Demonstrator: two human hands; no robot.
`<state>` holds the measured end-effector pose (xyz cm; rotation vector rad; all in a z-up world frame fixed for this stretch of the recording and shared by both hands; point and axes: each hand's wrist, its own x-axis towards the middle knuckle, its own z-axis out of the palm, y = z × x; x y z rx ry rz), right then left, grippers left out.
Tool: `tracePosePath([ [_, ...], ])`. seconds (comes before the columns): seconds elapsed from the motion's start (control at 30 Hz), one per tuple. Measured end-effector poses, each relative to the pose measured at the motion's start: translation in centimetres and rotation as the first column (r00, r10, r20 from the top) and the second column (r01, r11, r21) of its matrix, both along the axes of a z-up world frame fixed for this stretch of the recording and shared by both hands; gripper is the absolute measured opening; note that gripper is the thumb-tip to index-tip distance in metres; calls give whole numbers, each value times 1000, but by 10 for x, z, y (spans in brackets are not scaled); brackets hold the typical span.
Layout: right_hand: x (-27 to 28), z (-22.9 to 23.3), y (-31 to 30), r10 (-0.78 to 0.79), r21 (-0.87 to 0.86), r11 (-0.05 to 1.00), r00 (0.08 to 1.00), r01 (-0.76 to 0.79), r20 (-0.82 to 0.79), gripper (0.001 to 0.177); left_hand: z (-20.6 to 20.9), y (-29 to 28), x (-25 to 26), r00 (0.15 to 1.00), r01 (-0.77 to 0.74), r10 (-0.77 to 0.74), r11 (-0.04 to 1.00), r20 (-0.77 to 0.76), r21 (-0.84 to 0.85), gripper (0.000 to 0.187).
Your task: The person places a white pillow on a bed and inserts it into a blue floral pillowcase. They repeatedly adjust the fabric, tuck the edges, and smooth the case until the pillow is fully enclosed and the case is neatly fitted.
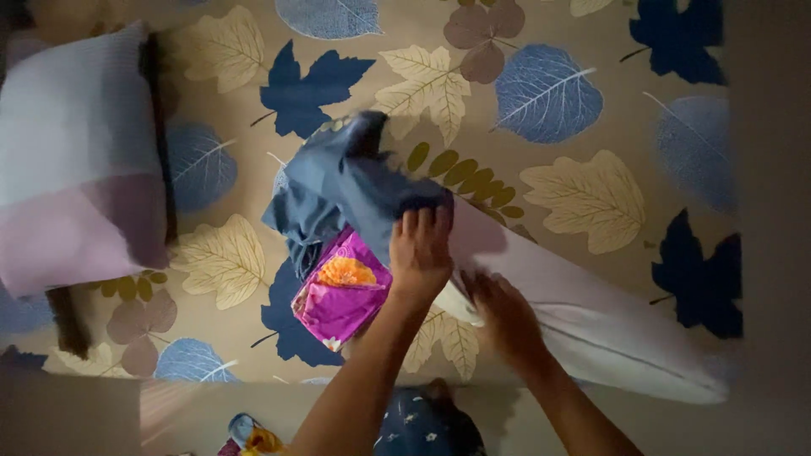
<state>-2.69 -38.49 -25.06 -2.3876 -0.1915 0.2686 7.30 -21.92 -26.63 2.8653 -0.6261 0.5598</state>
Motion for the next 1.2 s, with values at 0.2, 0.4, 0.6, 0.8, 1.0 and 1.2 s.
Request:
tracePosePath([
  [0.2,-3,-13,-3,-315,-120,945,946,305,-76,79,-55,6,-63,943,-108,68,988,-326,-106,22],
  [0.4,9,-54,-21,-380,238,872,898,428,-223,82,-34,-138,-112,724,-6,-272,916,-633,-400,39],
  [0.6,50,-13,-87,-384,-39,920,916,391,112,44,150,-55,18,757,-290,-16,887,-653,-358,31],
  [0.8,87,47,-108,-151,-249,929,895,274,420,42,89,-54,76,977,-51,23,991,-213,-123,24],
  [1.0,55,79,-57,-503,-307,812,862,497,64,65,119,-6,27,971,126,-214,830,-102,-544,19],
  [1.2,-19,-73,9,-58,-180,984,976,20,-211,70,-99,101,-89,922,-122,-32,923,-386,-366,21],
])
